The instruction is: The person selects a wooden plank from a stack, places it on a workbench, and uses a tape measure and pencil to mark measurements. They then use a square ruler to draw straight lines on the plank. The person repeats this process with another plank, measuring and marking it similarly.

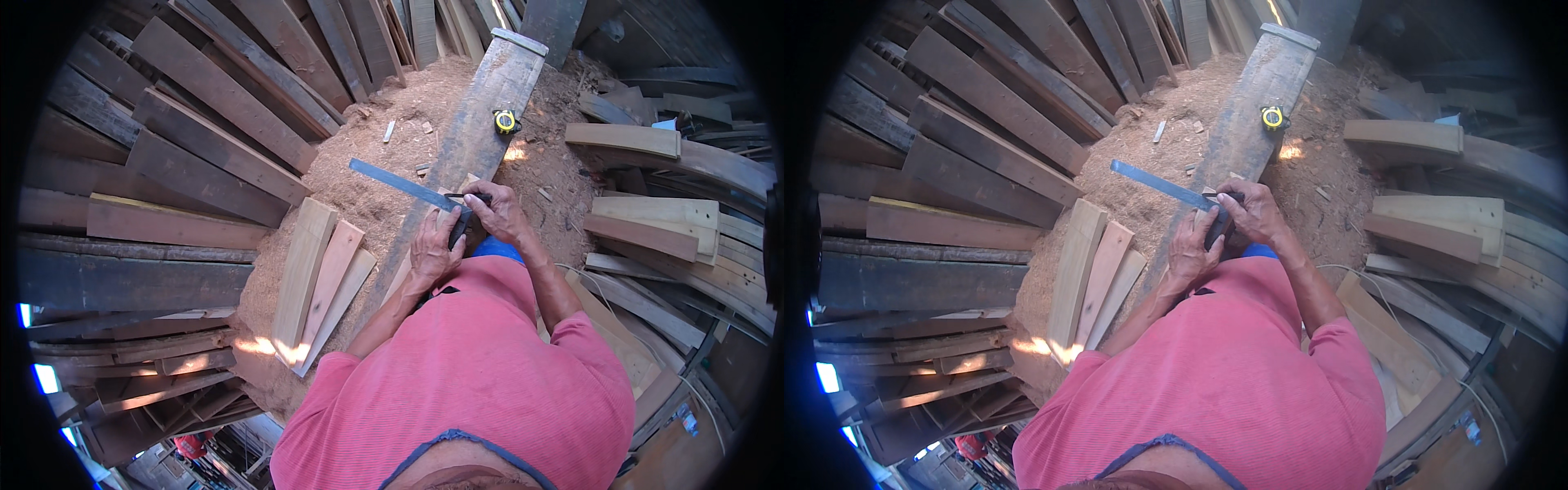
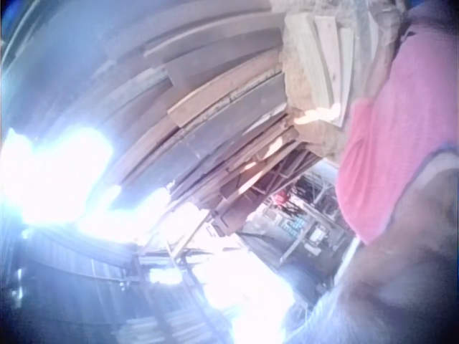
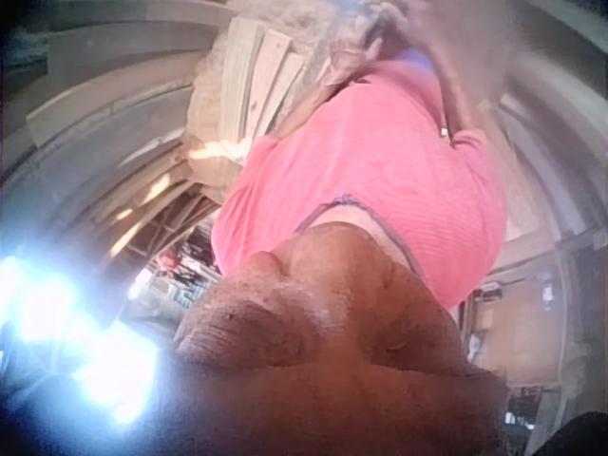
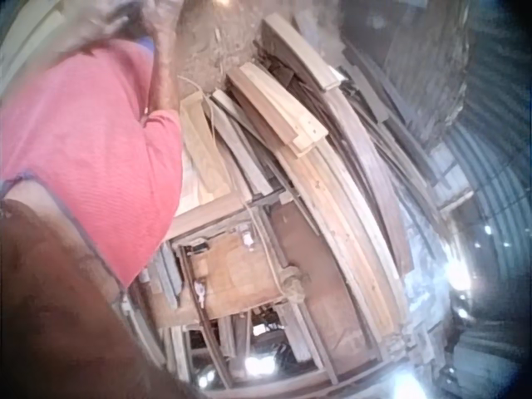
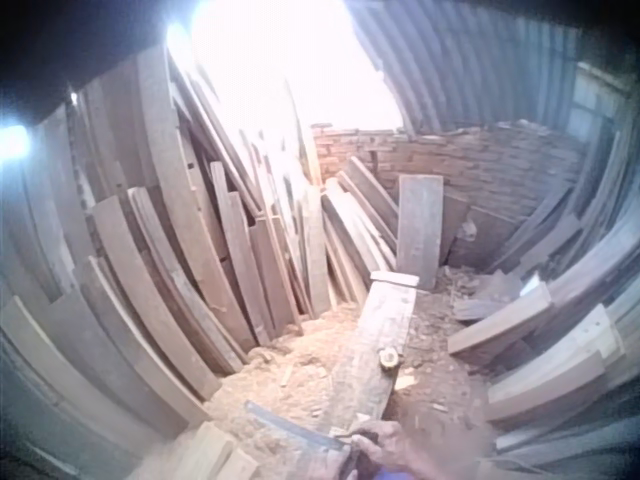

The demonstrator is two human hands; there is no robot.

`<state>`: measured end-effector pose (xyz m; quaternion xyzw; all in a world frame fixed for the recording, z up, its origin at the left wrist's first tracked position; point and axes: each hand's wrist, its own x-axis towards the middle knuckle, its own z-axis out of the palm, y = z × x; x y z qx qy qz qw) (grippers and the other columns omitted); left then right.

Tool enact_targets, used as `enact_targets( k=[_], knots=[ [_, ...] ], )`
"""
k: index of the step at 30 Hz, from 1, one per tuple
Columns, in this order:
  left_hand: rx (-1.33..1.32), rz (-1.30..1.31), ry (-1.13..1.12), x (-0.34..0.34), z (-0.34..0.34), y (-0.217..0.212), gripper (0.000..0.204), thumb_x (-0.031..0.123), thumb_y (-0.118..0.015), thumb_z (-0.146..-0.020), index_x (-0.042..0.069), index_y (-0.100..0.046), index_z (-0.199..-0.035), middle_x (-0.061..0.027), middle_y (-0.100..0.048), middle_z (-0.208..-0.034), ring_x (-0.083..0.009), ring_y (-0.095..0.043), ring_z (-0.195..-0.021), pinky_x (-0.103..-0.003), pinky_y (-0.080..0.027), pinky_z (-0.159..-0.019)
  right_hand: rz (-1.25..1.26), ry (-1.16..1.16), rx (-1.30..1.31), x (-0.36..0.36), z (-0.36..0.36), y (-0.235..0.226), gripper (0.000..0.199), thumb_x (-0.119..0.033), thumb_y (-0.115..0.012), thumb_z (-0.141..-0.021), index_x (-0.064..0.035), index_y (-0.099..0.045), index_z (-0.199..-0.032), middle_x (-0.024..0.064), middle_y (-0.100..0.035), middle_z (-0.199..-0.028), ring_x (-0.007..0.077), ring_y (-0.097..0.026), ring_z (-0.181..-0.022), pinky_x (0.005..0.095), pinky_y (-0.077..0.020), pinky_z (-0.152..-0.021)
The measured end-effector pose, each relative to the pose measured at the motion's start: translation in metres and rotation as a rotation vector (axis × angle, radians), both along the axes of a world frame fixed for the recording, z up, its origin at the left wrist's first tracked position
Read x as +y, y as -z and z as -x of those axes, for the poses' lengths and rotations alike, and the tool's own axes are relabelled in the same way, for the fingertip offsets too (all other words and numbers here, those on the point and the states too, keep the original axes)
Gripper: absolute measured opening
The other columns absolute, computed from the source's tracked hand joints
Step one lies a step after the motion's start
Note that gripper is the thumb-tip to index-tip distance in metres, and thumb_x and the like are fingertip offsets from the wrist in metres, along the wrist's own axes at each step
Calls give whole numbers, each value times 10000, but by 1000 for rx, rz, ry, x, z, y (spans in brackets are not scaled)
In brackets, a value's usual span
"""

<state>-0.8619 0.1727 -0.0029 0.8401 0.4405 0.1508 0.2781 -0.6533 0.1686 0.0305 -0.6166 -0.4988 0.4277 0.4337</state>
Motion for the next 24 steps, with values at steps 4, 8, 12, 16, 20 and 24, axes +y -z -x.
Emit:
enact_targets(
  k=[4, 8, 12, 16, 20, 24],
  knots=[
    [-6, 1, -3, 0, 0, 0, 707, 253, -775, -844, 209, -540, -1509, -337, -546, -1380, -501, -573, -1247, -532, -505, -1025, -83, -84, -126, 4, -10, -7, 195, -158, -650, -956, 3, -730, -1031, 175, -724, -910, 280, -710, -845, 397, -553, -777],
    [13, -12, 1, 1, 0, 1, 704, 253, -777, -840, 204, -546, -1503, -333, -548, -1381, -498, -574, -1250, -529, -508, -1021, -106, -147, -249, 6, -19, -15, 197, -175, -619, -933, -2, -710, -951, 208, -682, -847, 387, -687, -831, 466, -538, -776],
    [-20, -1, -4, 0, 1, 3, 704, 256, -778, -839, 205, -548, -1502, -337, -542, -1387, -501, -575, -1247, -530, -505, -1025, -145, -105, -263, 7, -16, -18, 221, -196, -635, -949, 10, -712, -929, 192, -713, -886, 348, -701, -856, 448, -550, -800],
    [-7, -16, -2, 0, 1, 4, 703, 259, -777, -840, 207, -548, -1503, -340, -535, -1395, -506, -573, -1243, -532, -504, -1026, -75, -135, -323, 7, -18, -20, 226, -205, -610, -968, -4, -713, -953, 213, -694, -874, 393, -691, -867, 462, -538, -790],
    [1, -8, 1, 1, 0, 2, 703, 260, -776, -842, 207, -546, -1504, -341, -533, -1395, -506, -570, -1246, -535, -503, -1027, -85, -35, -191, 11, -11, -16, 236, -197, -610, -988, -2, -733, -1035, 218, -707, -911, 386, -703, -899, 442, -545, -801],
    [2, -1, 2, 1, 0, 1, 701, 263, -774, -845, 205, -545, -1505, -346, -533, -1390, -509, -567, -1247, -537, -501, -1029, -38, -94, -128, 14, 0, -10, 235, -179, -614, -988, -16, -745, -1097, 216, -716, -942, 377, -708, -923, 435, -548, -823]
  ],
)
